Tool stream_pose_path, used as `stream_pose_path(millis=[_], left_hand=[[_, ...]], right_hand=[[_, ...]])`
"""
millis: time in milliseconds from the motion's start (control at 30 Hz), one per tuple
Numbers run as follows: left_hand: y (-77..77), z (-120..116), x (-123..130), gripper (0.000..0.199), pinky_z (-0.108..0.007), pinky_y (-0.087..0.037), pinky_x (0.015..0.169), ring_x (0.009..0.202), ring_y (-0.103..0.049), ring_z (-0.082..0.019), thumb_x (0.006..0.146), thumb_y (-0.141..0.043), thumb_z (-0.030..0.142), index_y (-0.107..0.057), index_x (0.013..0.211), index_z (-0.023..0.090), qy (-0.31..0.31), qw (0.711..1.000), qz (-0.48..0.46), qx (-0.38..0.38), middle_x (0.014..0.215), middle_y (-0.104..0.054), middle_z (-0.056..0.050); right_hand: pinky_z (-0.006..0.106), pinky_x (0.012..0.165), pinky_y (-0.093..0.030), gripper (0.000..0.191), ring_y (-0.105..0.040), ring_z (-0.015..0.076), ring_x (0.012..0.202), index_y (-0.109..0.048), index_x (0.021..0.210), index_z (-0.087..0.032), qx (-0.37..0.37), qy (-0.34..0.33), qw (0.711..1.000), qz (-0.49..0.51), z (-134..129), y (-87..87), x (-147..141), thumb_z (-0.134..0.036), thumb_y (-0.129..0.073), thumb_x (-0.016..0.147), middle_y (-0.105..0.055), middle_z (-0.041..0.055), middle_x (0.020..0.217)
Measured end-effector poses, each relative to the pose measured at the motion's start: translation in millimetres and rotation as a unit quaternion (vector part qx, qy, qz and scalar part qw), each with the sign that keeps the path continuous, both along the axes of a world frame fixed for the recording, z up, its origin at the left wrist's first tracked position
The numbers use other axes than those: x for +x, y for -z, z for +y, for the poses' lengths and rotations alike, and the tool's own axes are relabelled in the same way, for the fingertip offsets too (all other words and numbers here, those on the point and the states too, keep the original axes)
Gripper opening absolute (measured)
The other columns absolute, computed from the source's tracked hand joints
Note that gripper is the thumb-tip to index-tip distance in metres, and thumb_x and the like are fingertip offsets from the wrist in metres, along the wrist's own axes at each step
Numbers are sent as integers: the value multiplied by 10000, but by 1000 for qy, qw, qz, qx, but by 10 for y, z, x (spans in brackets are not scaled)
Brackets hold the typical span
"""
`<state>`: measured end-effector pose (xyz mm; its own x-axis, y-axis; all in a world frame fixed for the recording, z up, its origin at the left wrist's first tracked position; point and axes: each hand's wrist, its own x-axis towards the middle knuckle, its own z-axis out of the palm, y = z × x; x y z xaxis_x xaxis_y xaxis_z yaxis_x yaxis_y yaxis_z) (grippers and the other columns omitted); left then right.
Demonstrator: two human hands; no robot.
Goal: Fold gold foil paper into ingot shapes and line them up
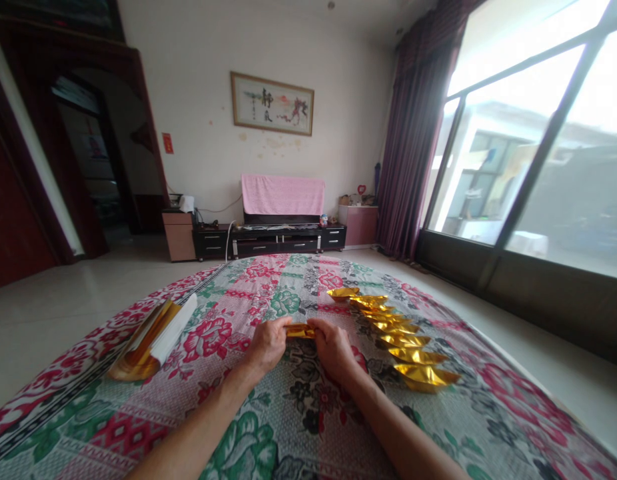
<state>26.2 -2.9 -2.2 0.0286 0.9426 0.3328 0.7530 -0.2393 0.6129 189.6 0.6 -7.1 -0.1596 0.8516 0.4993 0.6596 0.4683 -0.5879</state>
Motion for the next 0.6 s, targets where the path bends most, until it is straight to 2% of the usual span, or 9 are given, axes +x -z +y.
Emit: stream_pose_path(millis=[600], left_hand=[[-83, -42, 17, 395, -199, -452, 854, 951, -615, -123, 755, -385, 112, -641, 1040, 208, -2, 1000, 24, -6, 1002, -680, -20]], right_hand=[[221, 764, -464, 346, -642, 149, 832, -660, 991, -209, 0, -12, 1000, 13, 9, 16, 3, -131, -388, 791, -690, 30, 924]])
